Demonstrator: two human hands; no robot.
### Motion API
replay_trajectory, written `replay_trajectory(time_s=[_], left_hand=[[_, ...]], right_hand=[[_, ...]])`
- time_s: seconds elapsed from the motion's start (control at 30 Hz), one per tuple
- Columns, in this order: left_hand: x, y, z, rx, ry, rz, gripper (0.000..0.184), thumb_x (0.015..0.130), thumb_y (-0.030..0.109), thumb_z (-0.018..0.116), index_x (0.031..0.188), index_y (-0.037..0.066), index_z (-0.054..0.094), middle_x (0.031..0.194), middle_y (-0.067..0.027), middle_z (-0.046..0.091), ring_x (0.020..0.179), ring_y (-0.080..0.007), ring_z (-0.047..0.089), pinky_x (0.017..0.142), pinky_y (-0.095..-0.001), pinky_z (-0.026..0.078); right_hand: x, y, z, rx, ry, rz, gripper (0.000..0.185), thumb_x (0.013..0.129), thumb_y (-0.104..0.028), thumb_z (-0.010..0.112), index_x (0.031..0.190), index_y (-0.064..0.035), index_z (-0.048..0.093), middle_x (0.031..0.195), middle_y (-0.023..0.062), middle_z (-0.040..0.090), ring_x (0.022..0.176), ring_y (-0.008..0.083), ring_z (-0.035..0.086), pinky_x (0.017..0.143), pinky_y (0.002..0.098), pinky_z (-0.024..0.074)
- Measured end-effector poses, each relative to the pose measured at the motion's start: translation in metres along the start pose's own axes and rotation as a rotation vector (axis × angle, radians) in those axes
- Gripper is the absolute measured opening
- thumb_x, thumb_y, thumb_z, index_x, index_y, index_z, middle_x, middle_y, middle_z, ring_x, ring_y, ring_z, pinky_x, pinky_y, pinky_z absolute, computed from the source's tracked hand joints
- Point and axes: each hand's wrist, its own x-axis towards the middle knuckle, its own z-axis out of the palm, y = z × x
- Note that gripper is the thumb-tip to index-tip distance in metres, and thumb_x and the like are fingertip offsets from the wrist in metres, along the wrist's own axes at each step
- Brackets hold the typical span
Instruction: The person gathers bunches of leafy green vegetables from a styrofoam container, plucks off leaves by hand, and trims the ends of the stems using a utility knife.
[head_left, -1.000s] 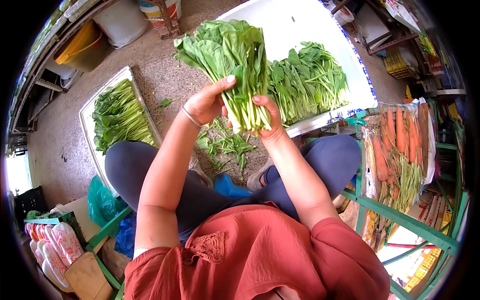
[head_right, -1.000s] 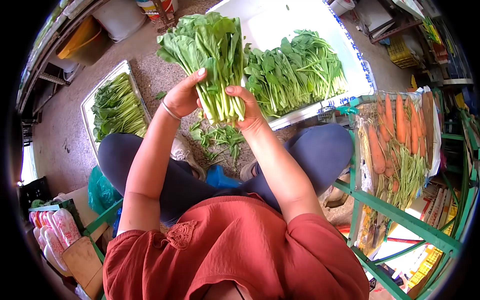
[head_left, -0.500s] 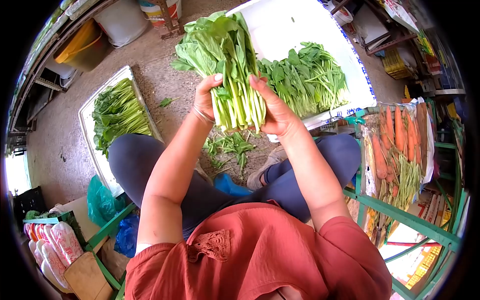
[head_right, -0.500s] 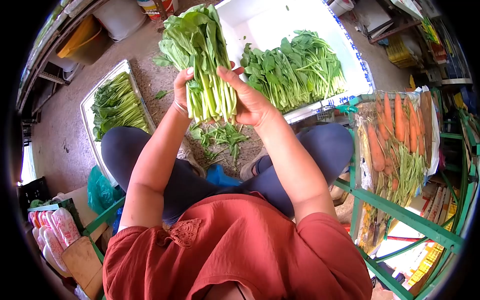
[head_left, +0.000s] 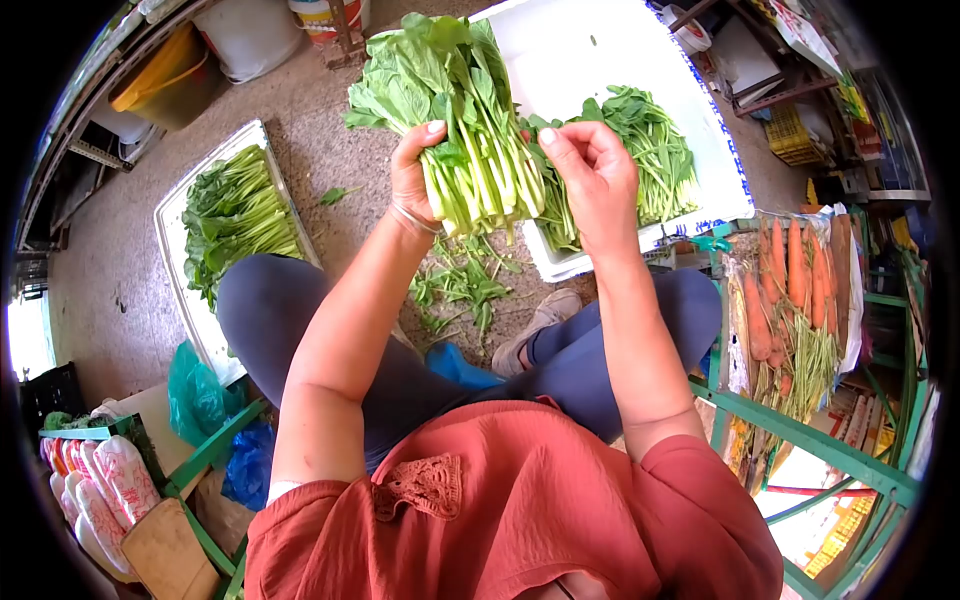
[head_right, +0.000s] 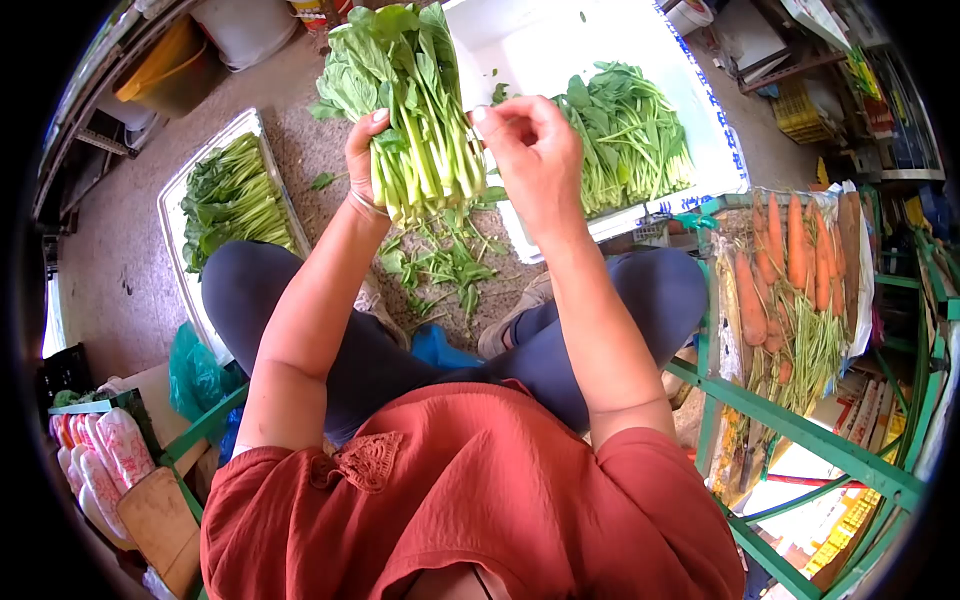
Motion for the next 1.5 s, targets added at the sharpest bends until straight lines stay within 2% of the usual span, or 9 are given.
replay_trajectory(time_s=[0.1,0.17,0.23,0.47,0.57,0.77,1.3,1.37,1.5], left_hand=[[0.001,0.0,-0.004,0.096,0.101,0.035,0.067,0.077,0.03,0.058,0.131,-0.005,0.041,0.124,-0.0296,0.051,0.114,-0.0379,0.054,0.1,-0.0492,0.044],[0.002,-0.002,-0.001,0.009,-0.059,0.026,0.068,0.077,0.031,0.058,0.132,-0.006,0.04,0.126,-0.0295,0.05,0.115,-0.0384,0.053,0.101,-0.0486,0.042],[0.0,-0.002,0.003,0.045,-0.044,0.026,0.071,0.077,0.033,0.057,0.134,-0.005,0.038,0.127,-0.0298,0.049,0.115,-0.0388,0.053,0.102,-0.0481,0.041],[-0.004,0.0,0.006,0.121,-0.005,0.055,0.072,0.077,0.044,0.054,0.132,-0.001,0.043,0.124,-0.0267,0.052,0.109,-0.0373,0.056,0.098,-0.0477,0.045],[-0.002,0.003,-0.004,-0.017,-0.042,0.025,0.065,0.076,0.035,0.057,0.126,-0.006,0.048,0.119,-0.0238,0.056,0.106,-0.0346,0.059,0.095,-0.0469,0.048],[0.001,0.007,-0.014,-0.045,0.058,0.063,0.049,0.079,0.036,0.055,0.112,0.0,0.056,0.104,-0.0188,0.064,0.093,-0.0316,0.063,0.086,-0.0439,0.052],[0.001,0.009,-0.012,-0.183,-0.038,-0.022,0.059,0.075,0.035,0.058,0.114,-0.008,0.053,0.105,-0.0225,0.061,0.096,-0.0331,0.061,0.089,-0.0472,0.05],[0.004,0.008,-0.014,-0.277,-0.01,0.005,0.061,0.074,0.036,0.058,0.114,-0.01,0.052,0.103,-0.0226,0.062,0.095,-0.0323,0.061,0.091,-0.0458,0.049],[0.004,0.012,-0.009,-0.334,-0.077,0.002,0.066,0.071,0.038,0.06,0.115,-0.009,0.05,0.103,-0.0211,0.06,0.096,-0.0317,0.059,0.093,-0.0435,0.047]], right_hand=[[-0.002,-0.028,0.006,-0.387,-0.202,0.072,0.027,0.075,-0.027,0.076,0.084,-0.0035,0.068,0.064,-0.0012,0.057,0.057,0.0066,0.052,0.055,0.022,0.0437],[0.002,-0.021,0.009,-0.521,-0.229,0.028,0.028,0.073,-0.03,0.077,0.083,-0.005,0.07,0.061,0.0009,0.057,0.055,0.0101,0.054,0.054,0.0254,0.0457],[0.003,-0.022,0.013,-0.52,-0.277,0.073,0.021,0.077,-0.017,0.076,0.087,-0.0004,0.07,0.064,-0.0046,0.056,0.055,0.003,0.044,0.049,0.02,0.0374],[0.006,-0.003,0.012,-0.074,-0.335,0.219,0.017,0.076,-0.013,0.076,0.083,-0.0001,0.068,0.069,0.0011,0.063,0.063,0.0061,0.056,0.06,0.0219,0.0463],[0.003,0.003,0.013,0.072,-0.269,0.129,0.016,0.076,-0.012,0.076,0.082,-0.0012,0.066,0.072,0.0012,0.064,0.065,0.006,0.055,0.06,0.0218,0.0458],[-0.008,-0.006,0.014,0.003,-0.234,-0.055,0.012,0.078,-0.009,0.073,0.082,-0.0034,0.064,0.073,-0.0007,0.064,0.065,0.0055,0.054,0.059,0.0215,0.0449],[-0.019,0.006,0.002,-0.002,-0.304,-0.317,0.014,0.085,-0.004,0.065,0.09,-0.0037,0.052,0.082,0.0033,0.064,0.076,0.009,0.061,0.069,0.023,0.0486],[-0.026,0.0,-0.002,-0.064,-0.282,-0.341,0.011,0.087,-0.003,0.062,0.092,-0.0029,0.052,0.085,0.0092,0.063,0.079,0.0151,0.062,0.072,0.0255,0.0505],[-0.05,0.006,-0.012,0.073,-0.468,-0.323,0.014,0.085,-0.003,0.065,0.09,-0.0038,0.053,0.09,0.0108,0.063,0.083,0.0167,0.062,0.074,0.0281,0.0504]])
